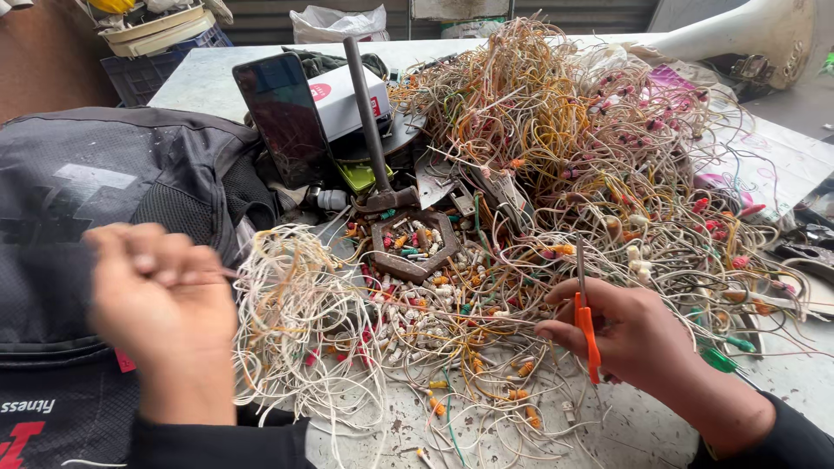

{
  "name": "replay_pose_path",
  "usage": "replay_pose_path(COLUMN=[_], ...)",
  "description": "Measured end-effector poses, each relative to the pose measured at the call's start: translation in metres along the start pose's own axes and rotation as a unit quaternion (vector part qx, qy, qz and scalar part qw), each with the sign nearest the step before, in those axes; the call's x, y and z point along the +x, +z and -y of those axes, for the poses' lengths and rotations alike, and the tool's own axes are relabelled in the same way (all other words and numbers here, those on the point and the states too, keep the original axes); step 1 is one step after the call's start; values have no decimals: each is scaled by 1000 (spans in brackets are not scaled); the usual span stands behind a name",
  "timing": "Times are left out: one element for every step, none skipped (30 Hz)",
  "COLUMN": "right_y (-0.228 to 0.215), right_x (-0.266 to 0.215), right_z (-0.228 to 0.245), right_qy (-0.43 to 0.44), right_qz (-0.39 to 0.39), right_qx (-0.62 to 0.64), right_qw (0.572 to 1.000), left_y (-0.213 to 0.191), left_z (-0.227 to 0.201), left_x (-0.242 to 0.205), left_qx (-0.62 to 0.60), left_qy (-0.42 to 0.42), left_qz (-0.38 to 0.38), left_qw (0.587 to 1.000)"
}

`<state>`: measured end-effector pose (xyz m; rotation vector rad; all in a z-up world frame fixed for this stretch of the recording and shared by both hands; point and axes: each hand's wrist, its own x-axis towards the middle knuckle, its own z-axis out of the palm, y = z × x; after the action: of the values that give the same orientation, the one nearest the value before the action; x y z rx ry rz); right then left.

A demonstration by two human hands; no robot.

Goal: The person uses orange-handled scissors to cut small sections from a tangled mass of multi-colored wires and cables on a cluttered workbench. The person repeatedly selects strands, snips them, and drops the cut pieces onto the table.

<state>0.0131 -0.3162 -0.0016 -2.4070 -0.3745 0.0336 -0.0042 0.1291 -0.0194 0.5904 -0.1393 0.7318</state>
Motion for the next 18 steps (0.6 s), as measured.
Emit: replay_pose_path(right_y=[-2, -3, -4, -5, -6, -7, -8, -10, -9, -10, -11, -11, -11, -10, -8, -7, -7, -7], right_x=[0, 1, 2, 1, 1, 3, 4, 4, 6, 6, 6, 7, 7, 6, 6, 4, 4, 3], right_z=[2, 4, 6, 7, 6, 5, 4, 2, 0, -3, -6, -9, -12, -15, -18, -21, -23, -26], right_qy=[36, 31, 29, 27, 51, 76, 101, 81, 60, 39, 47, 54, 59, 34, 8, -18, -29, -40], right_qz=[12, 12, 12, 13, 27, 40, 53, 51, 48, 44, 49, 54, 61, 52, 43, 35, 37, 40], right_qx=[0, 13, 24, 35, 47, 59, 73, 73, 75, 76, 93, 109, 125, 134, 142, 151, 156, 160], right_qw=[999, 999, 999, 999, 997, 994, 991, 993, 994, 995, 993, 991, 988, 989, 989, 988, 987, 985], left_y=[-10, -19, -29, -37, -45, -51, -54, -54, -51, -45, -37, -28, -18, -8, 3, 13, 23, 33], left_z=[-6, -13, -20, -29, -34, -35, -36, -34, -30, -22, -16, -8, -1, 6, 12, 18, 22, 26], left_x=[6, 11, 15, 23, 24, 25, 24, 22, 20, 18, 14, 10, 5, -1, -8, -15, -23, -29], left_qx=[-3, -5, -9, -61, -70, -65, -55, -35, -16, 6, 32, 63, 90, 127, 170, 213, 260, 304], left_qy=[13, 27, 38, 36, 46, 53, 60, 66, 72, 75, 79, 83, 94, 103, 118, 136, 157, 179], left_qz=[-1, -1, -4, 20, 18, 20, 18, 20, 28, 36, 52, 73, 94, 129, 168, 210, 265, 319], left_qw=[1000, 1000, 999, 997, 996, 996, 997, 997, 997, 997, 995, 992, 987, 978, 964, 944, 915, 880])
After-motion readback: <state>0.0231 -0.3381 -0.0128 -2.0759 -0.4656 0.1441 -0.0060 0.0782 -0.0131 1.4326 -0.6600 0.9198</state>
